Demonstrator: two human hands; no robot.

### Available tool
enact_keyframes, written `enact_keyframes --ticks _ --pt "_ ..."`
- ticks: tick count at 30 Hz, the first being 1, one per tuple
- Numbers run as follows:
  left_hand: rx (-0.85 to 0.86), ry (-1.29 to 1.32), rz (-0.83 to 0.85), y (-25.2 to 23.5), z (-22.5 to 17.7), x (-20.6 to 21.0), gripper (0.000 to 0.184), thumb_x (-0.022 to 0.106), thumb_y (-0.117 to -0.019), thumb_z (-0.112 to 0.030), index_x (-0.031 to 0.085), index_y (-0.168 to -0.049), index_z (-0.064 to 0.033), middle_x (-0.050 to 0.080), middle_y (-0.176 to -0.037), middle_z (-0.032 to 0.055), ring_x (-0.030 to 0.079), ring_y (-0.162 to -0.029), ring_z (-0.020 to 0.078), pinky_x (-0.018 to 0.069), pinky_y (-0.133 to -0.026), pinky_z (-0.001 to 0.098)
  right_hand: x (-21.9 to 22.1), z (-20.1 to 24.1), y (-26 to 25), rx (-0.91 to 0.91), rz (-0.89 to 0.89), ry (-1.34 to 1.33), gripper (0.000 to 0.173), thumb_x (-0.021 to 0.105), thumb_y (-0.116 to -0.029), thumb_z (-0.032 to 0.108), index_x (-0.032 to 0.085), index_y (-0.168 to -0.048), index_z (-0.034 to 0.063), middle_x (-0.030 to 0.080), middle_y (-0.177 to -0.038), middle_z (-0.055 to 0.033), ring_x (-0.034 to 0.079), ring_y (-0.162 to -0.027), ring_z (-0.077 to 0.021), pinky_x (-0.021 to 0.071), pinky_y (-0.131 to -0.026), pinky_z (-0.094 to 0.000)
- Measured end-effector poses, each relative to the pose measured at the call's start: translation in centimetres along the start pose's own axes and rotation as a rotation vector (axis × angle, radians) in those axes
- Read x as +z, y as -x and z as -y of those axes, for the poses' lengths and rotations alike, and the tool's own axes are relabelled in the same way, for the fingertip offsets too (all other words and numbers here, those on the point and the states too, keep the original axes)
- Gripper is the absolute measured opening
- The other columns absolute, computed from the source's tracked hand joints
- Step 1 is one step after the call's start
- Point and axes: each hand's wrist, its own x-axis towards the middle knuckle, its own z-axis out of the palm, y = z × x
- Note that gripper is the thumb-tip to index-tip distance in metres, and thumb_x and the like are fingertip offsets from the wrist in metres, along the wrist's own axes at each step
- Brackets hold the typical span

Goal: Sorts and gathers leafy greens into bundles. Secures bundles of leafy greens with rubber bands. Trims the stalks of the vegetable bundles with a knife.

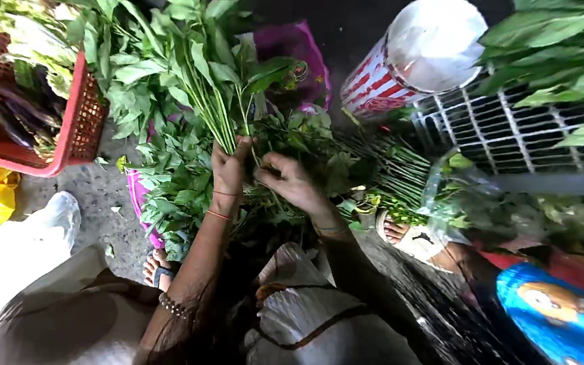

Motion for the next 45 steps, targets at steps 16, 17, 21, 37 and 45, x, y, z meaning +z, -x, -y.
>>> enact_keyframes --ticks 16,17,21,37,45 --pt "0.011 0.050 -0.075 -1.0 -1.6 -0.9 0.013 0.053 -0.1072 -0.019 0.051 -0.120 -0.0156 0.066 -0.102 -0.0013 0.062 -0.081 0.0062 0.0518 -0.065 0.0219 1.1 -0.7 2.5 -0.040 -0.110 -0.058 0.031 0.060 -0.1020 0.029 0.071 -0.119 0.0046 0.072 -0.093 -0.0080 0.068 -0.080 -0.0144 0.0580 -0.075 -0.0384" --pt "0.014 0.023 -0.061 -0.6 -1.9 -1.1 0.016 0.051 -0.1084 -0.024 0.052 -0.123 -0.0177 0.068 -0.105 -0.0028 0.064 -0.083 0.0053 0.0532 -0.068 0.0216 1.7 -0.5 2.2 -0.057 -0.136 -0.072 0.027 0.057 -0.1034 0.026 0.072 -0.111 0.0053 0.069 -0.084 -0.0040 0.063 -0.072 -0.0093 0.0546 -0.070 -0.0323" --pt "-0.023 -0.027 0.015 1.0 -0.1 -1.9 0.040 0.039 -0.1119 -0.036 0.034 -0.148 -0.0201 0.068 -0.129 0.0008 0.070 -0.100 0.0121 0.0578 -0.085 0.0305 2.5 0.2 1.4 -0.006 -0.316 0.047 0.030 0.050 -0.1079 0.026 0.073 -0.115 0.0080 0.065 -0.078 -0.0064 0.058 -0.066 -0.0165 0.0501 -0.064 -0.0395" --pt "-0.497 0.286 0.201 1.8 0.7 -0.9 0.024 0.038 -0.1115 -0.035 0.058 -0.121 -0.0259 0.061 -0.088 -0.0054 0.056 -0.057 0.0033 0.0515 -0.051 0.0184 -2.2 -2.3 4.0 0.212 -0.252 -0.521 0.032 0.040 -0.1099 0.032 0.066 -0.123 0.0182 0.044 -0.066 0.0041 0.027 -0.044 -0.0040 0.0224 -0.040 -0.0181" --pt "-0.444 -0.094 0.146 2.1 5.1 -2.8 0.027 0.043 -0.1113 -0.023 0.046 -0.137 -0.0157 0.066 -0.091 0.0031 0.055 -0.054 0.0062 0.0460 -0.044 0.0187 1.8 -2.8 1.3 0.376 -0.205 -0.362 0.060 0.047 -0.0993 0.068 0.070 -0.111 0.0132 0.055 -0.077 -0.0025 0.040 -0.053 -0.0111 0.0361 -0.047 -0.0279"
